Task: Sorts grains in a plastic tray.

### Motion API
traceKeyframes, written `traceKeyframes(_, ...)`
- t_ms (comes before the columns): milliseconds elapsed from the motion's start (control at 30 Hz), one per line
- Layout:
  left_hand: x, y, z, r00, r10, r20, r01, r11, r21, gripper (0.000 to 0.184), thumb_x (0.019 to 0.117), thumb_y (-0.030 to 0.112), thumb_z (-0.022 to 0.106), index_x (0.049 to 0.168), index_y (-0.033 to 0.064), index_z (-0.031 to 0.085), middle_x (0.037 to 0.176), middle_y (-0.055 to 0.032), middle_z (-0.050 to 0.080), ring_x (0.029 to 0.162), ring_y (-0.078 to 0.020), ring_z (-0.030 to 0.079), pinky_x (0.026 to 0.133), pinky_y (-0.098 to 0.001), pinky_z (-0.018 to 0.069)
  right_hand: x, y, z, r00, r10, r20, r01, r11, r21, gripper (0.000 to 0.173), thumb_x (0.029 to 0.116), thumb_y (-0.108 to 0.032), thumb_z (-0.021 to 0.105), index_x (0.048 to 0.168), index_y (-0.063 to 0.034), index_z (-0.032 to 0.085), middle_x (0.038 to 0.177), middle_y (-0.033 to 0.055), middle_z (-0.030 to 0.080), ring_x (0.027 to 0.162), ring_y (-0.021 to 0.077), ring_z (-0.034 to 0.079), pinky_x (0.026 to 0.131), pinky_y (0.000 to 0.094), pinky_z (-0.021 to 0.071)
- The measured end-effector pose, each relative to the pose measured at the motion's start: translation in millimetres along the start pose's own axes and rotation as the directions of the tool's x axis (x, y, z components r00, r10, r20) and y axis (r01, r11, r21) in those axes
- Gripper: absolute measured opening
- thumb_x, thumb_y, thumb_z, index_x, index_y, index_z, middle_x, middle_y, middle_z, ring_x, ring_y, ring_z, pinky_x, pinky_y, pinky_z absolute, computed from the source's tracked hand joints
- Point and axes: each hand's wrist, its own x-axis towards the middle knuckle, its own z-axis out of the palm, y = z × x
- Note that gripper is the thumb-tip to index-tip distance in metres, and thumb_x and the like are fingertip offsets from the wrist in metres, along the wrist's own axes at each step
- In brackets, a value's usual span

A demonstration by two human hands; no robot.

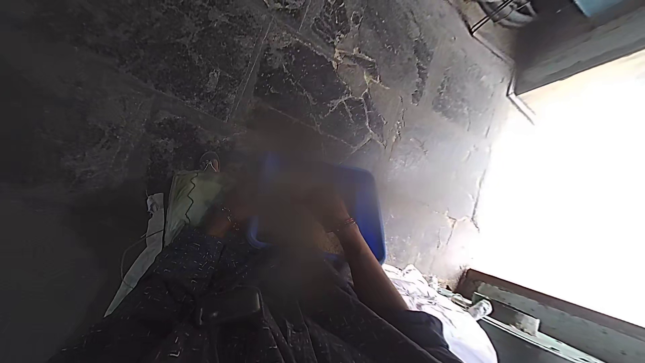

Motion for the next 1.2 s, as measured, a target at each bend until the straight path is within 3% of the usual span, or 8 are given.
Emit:
traceKeyframes(267,-1.1,0.4,-0.5,1.0,0.0,0.0,0.0,1.0,0.007,0.048,0.0937,0.014,0.076,0.135,-0.005,0.059,0.12,-0.0281,0.066,0.112,-0.0401,0.065,0.1,-0.0588,0.0473,1.2,-0.1,0.0,0.995,0.017,0.102,-0.014,0.999,-0.033,0.029,0.103,-0.025,0.063,0.114,0.001,0.07,0.113,0.0231,0.069,0.108,0.0405,0.067,0.091,0.0578,0.0525)
traceKeyframes(367,-0.8,0.1,-1.0,1.0,-0.004,0.003,0.004,1.0,0.016,0.052,0.0941,0.015,0.076,0.138,-0.0046,0.057,0.122,-0.029,0.065,0.114,-0.0419,0.064,0.1,-0.0607,0.0464,-0.1,-2.1,-3.5,0.987,0.03,0.158,-0.024,0.999,-0.039,0.029,0.1038,-0.025,0.061,0.115,0.0002,0.07,0.115,0.0235,0.068,0.11,0.041,0.066,0.092,0.059,0.0514)
traceKeyframes(567,-0.5,-2.9,2.2,1.0,0.008,-0.022,-0.01,0.998,-0.069,0.053,0.0928,0.011,0.076,0.14,-0.0048,0.055,0.125,-0.0272,0.065,0.117,-0.0381,0.064,0.103,-0.0564,0.0466,0.2,0.1,-0.4,0.991,0.009,0.13,-0.005,0.999,-0.037,0.032,0.1026,-0.028,0.064,0.113,0.0011,0.07,0.111,0.0239,0.069,0.106,0.0412,0.067,0.09,0.0585,0.0523)
traceKeyframes(767,1.4,-5.6,1.9,1.0,0.013,-0.019,-0.013,0.999,-0.046,0.054,0.0929,0.012,0.076,0.14,-0.0048,0.056,0.125,-0.0275,0.065,0.117,-0.0396,0.064,0.103,-0.0586,0.0467,1.4,0.1,-0.1,0.992,-0.012,0.122,0.016,0.999,-0.034,0.033,0.1021,-0.029,0.065,0.112,0.0028,0.069,0.108,0.0246,0.069,0.104,0.0422,0.068,0.088,0.0583,0.0531)
traceKeyframes(900,6.7,-6.3,0.4,1.0,-0.02,-0.003,0.02,0.997,-0.073,0.057,0.093,0.009,0.076,0.143,-0.0039,0.052,0.129,-0.0267,0.064,0.119,-0.0372,0.063,0.105,-0.0547,0.0474,7.2,-0.3,-7.3,0.983,0.03,0.18,-0.027,0.999,-0.018,0.035,0.1009,-0.032,0.067,0.117,-0.0001,0.07,0.113,0.0235,0.069,0.108,0.0409,0.066,0.092,0.0585,0.0517)
traceKeyframes(1033,8.3,-3.5,-0.7,0.999,-0.038,-0.018,0.036,0.99,-0.136,0.06,0.0904,0.002,0.075,0.144,-0.0062,0.051,0.131,-0.0286,0.062,0.118,-0.0383,0.064,0.104,-0.0532,0.0486,10.6,-0.4,-7.7,0.959,0.048,0.281,-0.036,0.998,-0.048,0.025,0.1,-0.019,0.065,0.115,-0.0003,0.072,0.119,0.0226,0.069,0.11,0.0409,0.066,0.091,0.0608,0.0508)
traceKeyframes(1100,10.0,-8.1,0.4,0.999,-0.012,-0.031,0.007,0.987,-0.163,0.061,0.0887,-0.001,0.076,0.144,-0.0062,0.051,0.132,-0.0289,0.061,0.12,-0.0388,0.063,0.104,-0.0531,0.0486,9.2,1.5,-3.0,0.975,0.023,0.221,-0.017,1.0,-0.025,0.023,0.1013,-0.017,0.061,0.114,-0.0015,0.073,0.119,0.0207,0.069,0.109,0.0395,0.067,0.09,0.0599,0.0518)
traceKeyframes(1200,11.1,-14.0,5.4,0.998,0.007,-0.059,-0.024,0.958,-0.286,0.067,0.0857,-0.007,0.074,0.147,-0.006,0.047,0.136,-0.0291,0.058,0.121,-0.0359,0.061,0.104,-0.0498,0.049,-0.3,0.6,1.2,0.995,0.031,-0.09,-0.023,0.995,0.093,0.023,0.1029,-0.019,0.06,0.108,0.0011,0.071,0.108,0.0217,0.069,0.094,0.0403,0.07,0.078,0.0595,0.054)
